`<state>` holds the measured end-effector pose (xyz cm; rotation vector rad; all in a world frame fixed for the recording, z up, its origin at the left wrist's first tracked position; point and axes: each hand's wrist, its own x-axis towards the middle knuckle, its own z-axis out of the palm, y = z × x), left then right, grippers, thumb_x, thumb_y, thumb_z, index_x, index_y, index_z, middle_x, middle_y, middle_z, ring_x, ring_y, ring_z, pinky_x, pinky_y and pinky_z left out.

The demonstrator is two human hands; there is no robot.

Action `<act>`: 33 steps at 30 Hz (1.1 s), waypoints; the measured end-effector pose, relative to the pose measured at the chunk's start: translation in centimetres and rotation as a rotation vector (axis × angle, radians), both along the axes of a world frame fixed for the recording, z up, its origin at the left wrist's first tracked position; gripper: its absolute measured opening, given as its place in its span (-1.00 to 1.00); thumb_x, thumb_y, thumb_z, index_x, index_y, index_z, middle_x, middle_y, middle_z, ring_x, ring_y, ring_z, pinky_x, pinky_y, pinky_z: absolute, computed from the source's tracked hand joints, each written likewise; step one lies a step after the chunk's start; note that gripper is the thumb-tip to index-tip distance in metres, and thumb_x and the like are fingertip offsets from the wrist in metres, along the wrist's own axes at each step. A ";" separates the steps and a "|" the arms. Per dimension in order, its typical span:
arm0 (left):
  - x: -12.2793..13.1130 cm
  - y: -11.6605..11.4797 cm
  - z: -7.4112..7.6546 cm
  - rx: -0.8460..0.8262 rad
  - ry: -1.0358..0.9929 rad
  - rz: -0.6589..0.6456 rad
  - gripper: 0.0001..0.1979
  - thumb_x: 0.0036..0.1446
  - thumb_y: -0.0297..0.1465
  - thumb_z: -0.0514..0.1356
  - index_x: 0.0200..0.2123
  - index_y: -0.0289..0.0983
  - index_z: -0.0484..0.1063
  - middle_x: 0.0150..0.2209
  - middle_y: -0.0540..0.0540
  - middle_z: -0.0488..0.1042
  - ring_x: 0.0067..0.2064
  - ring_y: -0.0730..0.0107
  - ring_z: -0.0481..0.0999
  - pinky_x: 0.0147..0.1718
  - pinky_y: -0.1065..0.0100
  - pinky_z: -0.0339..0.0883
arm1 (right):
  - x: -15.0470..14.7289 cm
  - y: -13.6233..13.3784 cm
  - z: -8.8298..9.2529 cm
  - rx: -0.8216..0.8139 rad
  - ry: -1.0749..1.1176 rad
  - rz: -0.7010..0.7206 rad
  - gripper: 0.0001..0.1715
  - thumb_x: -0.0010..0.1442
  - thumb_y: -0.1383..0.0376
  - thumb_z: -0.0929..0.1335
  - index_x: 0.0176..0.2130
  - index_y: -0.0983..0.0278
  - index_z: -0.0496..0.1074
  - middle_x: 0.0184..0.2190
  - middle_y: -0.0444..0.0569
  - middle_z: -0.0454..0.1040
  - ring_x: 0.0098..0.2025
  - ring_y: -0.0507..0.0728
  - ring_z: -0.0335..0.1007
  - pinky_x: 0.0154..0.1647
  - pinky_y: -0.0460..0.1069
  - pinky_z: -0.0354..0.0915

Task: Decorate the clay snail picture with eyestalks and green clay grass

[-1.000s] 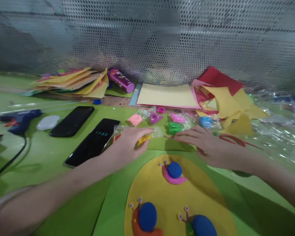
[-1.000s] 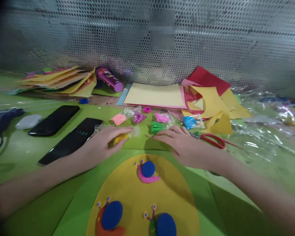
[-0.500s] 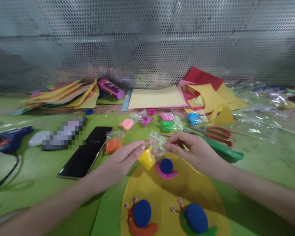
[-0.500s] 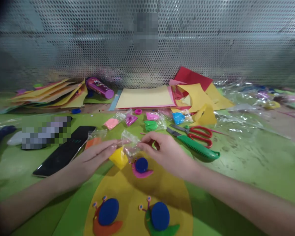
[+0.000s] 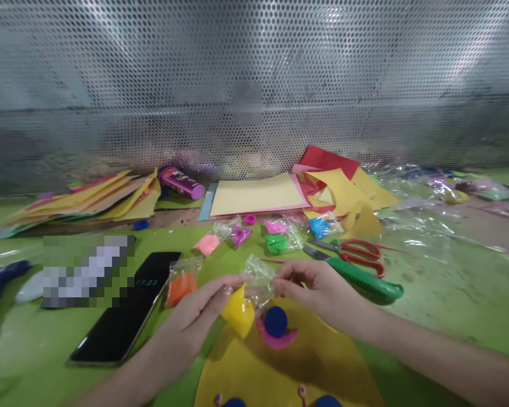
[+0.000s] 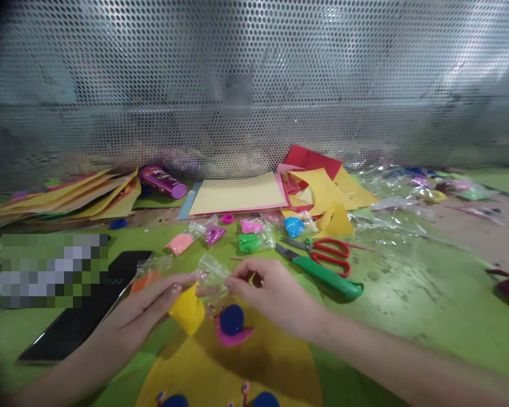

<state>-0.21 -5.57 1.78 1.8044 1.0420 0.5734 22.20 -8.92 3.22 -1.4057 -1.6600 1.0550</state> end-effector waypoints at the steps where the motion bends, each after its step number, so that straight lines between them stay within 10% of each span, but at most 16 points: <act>1: 0.0 0.0 0.0 -0.008 -0.001 -0.014 -0.62 0.27 -0.09 -0.06 -0.01 -0.06 0.41 0.08 0.00 0.42 0.19 0.17 0.30 0.18 0.13 0.18 | -0.1 0.1 -0.1 -0.003 0.018 0.001 -0.87 0.20 0.24 0.31 -0.33 0.25 0.41 -0.40 -0.08 0.44 -0.37 0.07 0.29 -0.35 -0.02 0.22; 15: 1.3 -0.4 0.7 -0.113 -0.080 -0.259 -0.65 0.24 -0.24 0.07 0.08 -0.10 0.32 0.07 -0.03 0.43 0.06 0.24 0.42 0.05 0.24 0.30 | -1.1 -0.3 1.0 0.075 -0.073 0.016 -0.91 0.19 0.29 0.32 -0.35 0.23 0.41 -0.42 -0.11 0.43 -0.41 0.07 0.25 -0.41 -0.03 0.16; 23: 1.6 -0.9 -0.6 -0.185 -0.097 -0.299 -0.31 0.18 -0.30 0.09 0.31 -0.29 -0.12 -0.05 -0.21 0.50 -0.04 0.17 0.47 -0.02 0.22 0.29 | -1.9 -1.7 1.5 0.142 -0.104 0.138 -0.93 0.23 0.34 0.30 -0.32 0.24 0.38 -0.39 -0.13 0.46 -0.36 0.03 0.34 -0.34 -0.08 0.27; 30: 1.7 -0.8 0.8 0.001 0.047 -0.227 -0.35 0.20 -0.17 0.07 0.30 -0.22 -0.02 -0.07 -0.18 0.53 -0.03 0.10 0.49 -0.10 0.23 0.34 | -0.7 -1.0 2.2 0.223 -0.205 0.105 -0.88 0.25 0.36 0.31 -0.35 0.24 0.40 -0.38 -0.17 0.47 -0.31 0.00 0.39 -0.26 -0.10 0.33; 33: 1.2 1.9 2.0 0.186 0.119 0.038 -0.40 0.22 -0.08 0.03 0.27 -0.14 0.07 -0.04 -0.20 0.51 -0.04 0.01 0.51 -0.06 0.09 0.33 | 1.8 1.5 1.6 0.246 -0.351 -0.010 -0.84 0.30 0.27 0.29 -0.12 0.22 0.41 -0.22 -0.10 0.48 -0.24 0.04 0.42 -0.23 -0.04 0.38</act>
